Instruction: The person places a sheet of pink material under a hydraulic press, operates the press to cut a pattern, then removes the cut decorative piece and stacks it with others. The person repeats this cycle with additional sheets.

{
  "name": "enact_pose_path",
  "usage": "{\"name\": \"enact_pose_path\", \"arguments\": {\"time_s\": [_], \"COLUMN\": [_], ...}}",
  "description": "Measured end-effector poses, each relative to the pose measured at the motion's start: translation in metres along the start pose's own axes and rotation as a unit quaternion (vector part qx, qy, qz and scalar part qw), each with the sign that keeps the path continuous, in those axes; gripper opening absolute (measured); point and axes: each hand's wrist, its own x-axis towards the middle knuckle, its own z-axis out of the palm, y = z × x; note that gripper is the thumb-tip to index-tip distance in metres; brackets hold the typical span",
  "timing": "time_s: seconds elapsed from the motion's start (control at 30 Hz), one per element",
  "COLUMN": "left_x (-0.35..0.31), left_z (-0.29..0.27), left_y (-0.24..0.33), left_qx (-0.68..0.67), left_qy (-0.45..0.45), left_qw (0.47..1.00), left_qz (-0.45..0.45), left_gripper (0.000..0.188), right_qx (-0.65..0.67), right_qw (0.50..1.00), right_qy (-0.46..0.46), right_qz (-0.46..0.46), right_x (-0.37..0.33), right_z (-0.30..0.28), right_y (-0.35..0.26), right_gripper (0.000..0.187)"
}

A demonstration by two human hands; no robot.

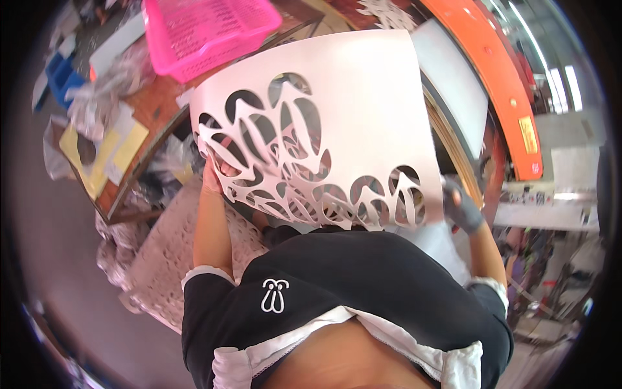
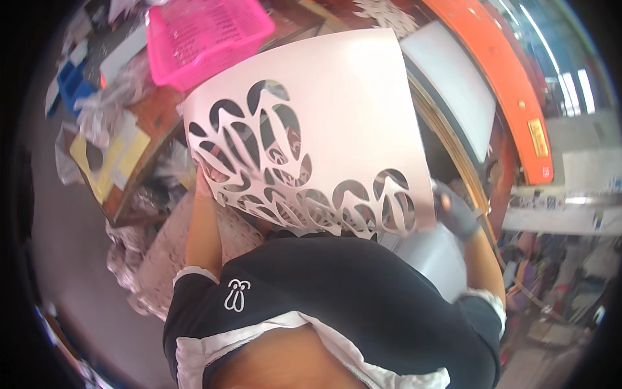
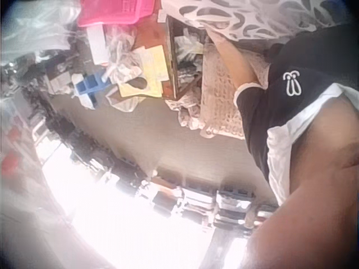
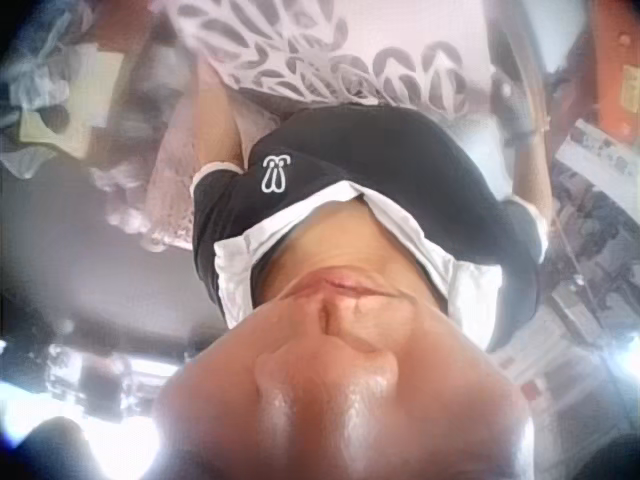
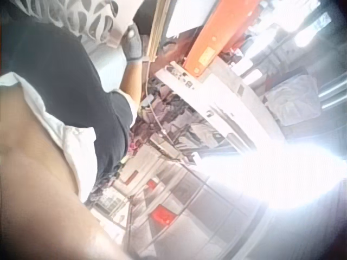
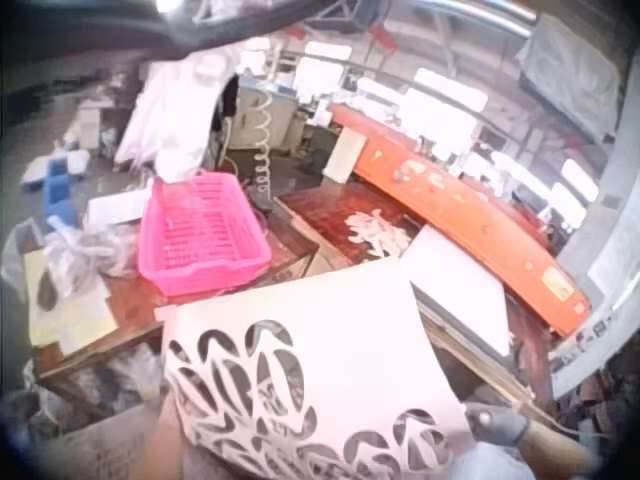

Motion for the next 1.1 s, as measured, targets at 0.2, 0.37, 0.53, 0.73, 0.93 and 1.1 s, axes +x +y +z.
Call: {"name": "enact_pose_path", "arguments": {"time_s": [0.2, 0.37, 0.53, 0.73, 0.93, 1.1], "left_x": [0.013, 0.027, 0.064, 0.148, 0.244, 0.295], "left_z": [0.097, 0.149, 0.19, 0.285, 0.392, 0.439], "left_y": [-0.001, -0.005, -0.014, -0.05, -0.128, -0.193], "left_qx": [0.232, 0.364, 0.391, 0.348, 0.347, 0.365], "left_qy": [-0.099, -0.057, -0.159, -0.339, -0.436, -0.454], "left_qw": [0.967, 0.929, 0.906, 0.874, 0.829, 0.811], "left_qz": [0.037, -0.04, -0.031, 0.008, -0.049, -0.052], "left_gripper": [0.054, 0.056, 0.058, 0.057, 0.05, 0.05], "right_qx": [0.025, -0.053, -0.083, 0.0, 0.068, 0.077], "right_qw": [0.973, 0.95, 0.888, 0.815, 0.766, 0.764], "right_qy": [0.226, 0.285, 0.438, 0.563, 0.615, 0.604], "right_qz": [-0.031, -0.111, -0.116, -0.138, -0.175, -0.215], "right_x": [0.076, 0.021, -0.033, -0.062, -0.071, -0.071], "right_z": [-0.04, -0.036, -0.047, -0.116, -0.211, -0.298], "right_y": [0.084, 0.113, 0.121, 0.128, 0.139, 0.137], "right_gripper": [0.019, 0.02, 0.021, 0.02, 0.024, 0.019]}}
